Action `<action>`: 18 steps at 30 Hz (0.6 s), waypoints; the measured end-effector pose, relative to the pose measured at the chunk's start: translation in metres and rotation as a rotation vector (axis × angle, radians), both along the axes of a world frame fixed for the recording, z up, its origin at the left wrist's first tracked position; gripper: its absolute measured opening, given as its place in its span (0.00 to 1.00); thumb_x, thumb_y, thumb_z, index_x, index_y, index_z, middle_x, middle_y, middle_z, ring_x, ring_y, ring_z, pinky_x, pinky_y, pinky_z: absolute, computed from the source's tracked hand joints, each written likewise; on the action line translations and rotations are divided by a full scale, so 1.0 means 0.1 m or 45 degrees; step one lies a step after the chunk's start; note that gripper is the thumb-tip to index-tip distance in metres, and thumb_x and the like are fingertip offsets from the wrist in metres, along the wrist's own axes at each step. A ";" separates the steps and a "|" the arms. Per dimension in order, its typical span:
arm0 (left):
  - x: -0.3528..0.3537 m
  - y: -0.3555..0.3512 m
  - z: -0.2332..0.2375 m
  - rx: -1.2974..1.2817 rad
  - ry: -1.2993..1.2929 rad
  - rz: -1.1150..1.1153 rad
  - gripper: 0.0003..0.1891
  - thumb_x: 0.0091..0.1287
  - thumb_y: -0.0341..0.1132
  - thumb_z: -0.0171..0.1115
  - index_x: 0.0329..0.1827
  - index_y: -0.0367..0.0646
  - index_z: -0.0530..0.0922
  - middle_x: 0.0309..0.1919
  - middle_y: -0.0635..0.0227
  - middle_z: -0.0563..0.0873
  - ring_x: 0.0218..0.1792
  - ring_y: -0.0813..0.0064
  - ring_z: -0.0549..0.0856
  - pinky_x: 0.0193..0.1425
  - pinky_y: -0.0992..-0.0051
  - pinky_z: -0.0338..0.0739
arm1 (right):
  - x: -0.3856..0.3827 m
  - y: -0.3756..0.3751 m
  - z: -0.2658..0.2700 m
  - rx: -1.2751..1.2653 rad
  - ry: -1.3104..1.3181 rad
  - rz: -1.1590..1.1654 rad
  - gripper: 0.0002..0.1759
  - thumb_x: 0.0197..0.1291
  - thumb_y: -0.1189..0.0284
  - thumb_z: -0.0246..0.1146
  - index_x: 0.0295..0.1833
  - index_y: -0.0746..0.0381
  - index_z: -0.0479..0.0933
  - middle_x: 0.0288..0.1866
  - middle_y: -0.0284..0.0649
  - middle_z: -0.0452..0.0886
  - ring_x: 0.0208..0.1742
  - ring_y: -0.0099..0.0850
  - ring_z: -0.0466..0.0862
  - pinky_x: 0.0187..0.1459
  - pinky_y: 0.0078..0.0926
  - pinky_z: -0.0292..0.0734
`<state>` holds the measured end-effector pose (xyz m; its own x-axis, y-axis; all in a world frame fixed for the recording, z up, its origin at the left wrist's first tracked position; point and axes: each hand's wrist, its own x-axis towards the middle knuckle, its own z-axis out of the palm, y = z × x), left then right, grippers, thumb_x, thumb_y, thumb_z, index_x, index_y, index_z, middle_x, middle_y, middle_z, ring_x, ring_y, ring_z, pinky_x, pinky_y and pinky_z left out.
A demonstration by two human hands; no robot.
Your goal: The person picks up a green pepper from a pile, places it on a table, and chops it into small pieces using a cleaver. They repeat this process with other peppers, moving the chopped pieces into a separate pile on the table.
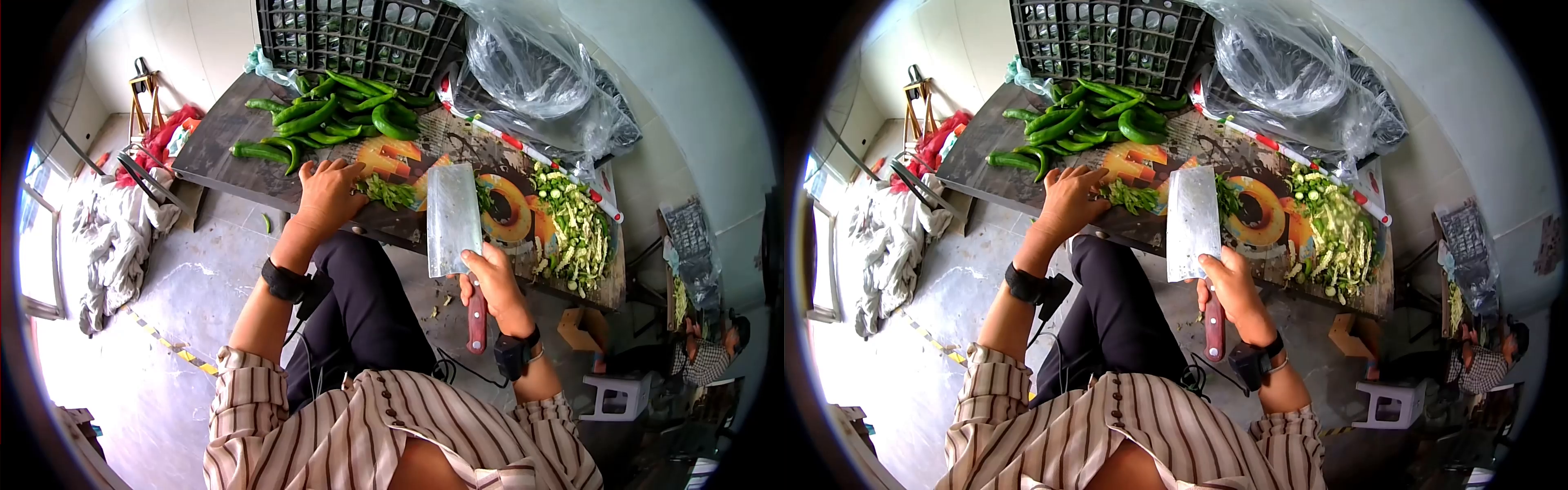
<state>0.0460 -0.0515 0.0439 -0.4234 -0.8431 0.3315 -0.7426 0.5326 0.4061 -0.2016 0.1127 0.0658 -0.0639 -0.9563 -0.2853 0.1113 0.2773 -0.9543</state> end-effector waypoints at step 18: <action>-1.26 0.05 0.02 -0.170 0.136 -0.283 0.19 0.58 0.40 0.69 0.54 0.52 0.81 0.47 0.67 0.84 0.54 0.67 0.80 0.68 0.47 0.59 | -0.44 0.59 0.25 -0.198 -0.024 -0.504 0.08 0.71 0.72 0.55 0.47 0.66 0.69 0.33 0.47 0.81 0.17 0.24 0.74 0.16 0.27 0.74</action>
<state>-0.0805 -0.0469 0.0460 -0.5497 -0.6791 0.4864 -0.5581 0.7318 0.3911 -0.2460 0.1719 0.0906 -0.4312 -0.8906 -0.1443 0.1980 0.0626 -0.9782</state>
